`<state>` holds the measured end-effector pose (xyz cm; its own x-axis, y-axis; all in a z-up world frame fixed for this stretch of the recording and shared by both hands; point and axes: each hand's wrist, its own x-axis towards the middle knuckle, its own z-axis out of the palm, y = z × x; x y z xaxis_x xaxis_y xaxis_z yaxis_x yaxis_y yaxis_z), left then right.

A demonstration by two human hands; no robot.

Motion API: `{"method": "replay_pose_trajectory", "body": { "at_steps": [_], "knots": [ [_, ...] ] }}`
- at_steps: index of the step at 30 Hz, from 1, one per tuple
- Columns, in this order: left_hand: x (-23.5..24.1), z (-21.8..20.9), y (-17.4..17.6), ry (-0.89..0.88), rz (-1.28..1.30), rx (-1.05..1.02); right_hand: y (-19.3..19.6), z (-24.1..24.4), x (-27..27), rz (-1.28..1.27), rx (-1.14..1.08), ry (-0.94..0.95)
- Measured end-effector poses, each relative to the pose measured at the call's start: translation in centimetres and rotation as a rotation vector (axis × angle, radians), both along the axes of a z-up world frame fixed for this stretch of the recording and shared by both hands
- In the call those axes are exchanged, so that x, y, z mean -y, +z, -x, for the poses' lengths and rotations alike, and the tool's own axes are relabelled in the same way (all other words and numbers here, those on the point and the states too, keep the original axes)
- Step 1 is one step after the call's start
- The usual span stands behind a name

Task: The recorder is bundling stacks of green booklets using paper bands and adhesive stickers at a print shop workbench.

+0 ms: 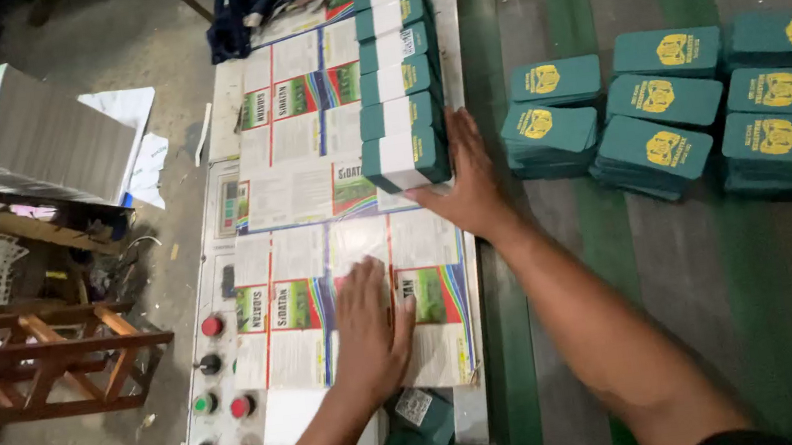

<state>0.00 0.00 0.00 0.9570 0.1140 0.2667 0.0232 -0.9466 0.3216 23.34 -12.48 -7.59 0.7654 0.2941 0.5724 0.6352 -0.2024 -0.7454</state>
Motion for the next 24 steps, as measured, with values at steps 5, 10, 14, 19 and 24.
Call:
{"method": "replay_pose_trajectory", "body": {
  "at_steps": [5,10,14,19,24],
  "knots": [
    [0.7,0.2,-2.2,0.019,-0.006,0.007,-0.1,-0.2,0.0,-0.004,0.016,0.006],
    [1.8,0.4,-1.9,0.072,-0.013,0.003,-0.1,-0.2,0.0,-0.043,0.043,0.034],
    [1.8,-0.2,-1.8,0.081,-0.038,0.027,-0.3,-0.8,-0.2,-0.029,0.013,0.021],
    [1.9,0.1,-1.8,0.090,-0.047,0.066,-1.3,-1.4,-0.3,-0.073,-0.039,0.019],
    [1.7,-0.2,-2.4,0.094,-0.057,0.145,3.8,3.1,2.8,0.107,-0.428,0.017]
  ]
}}
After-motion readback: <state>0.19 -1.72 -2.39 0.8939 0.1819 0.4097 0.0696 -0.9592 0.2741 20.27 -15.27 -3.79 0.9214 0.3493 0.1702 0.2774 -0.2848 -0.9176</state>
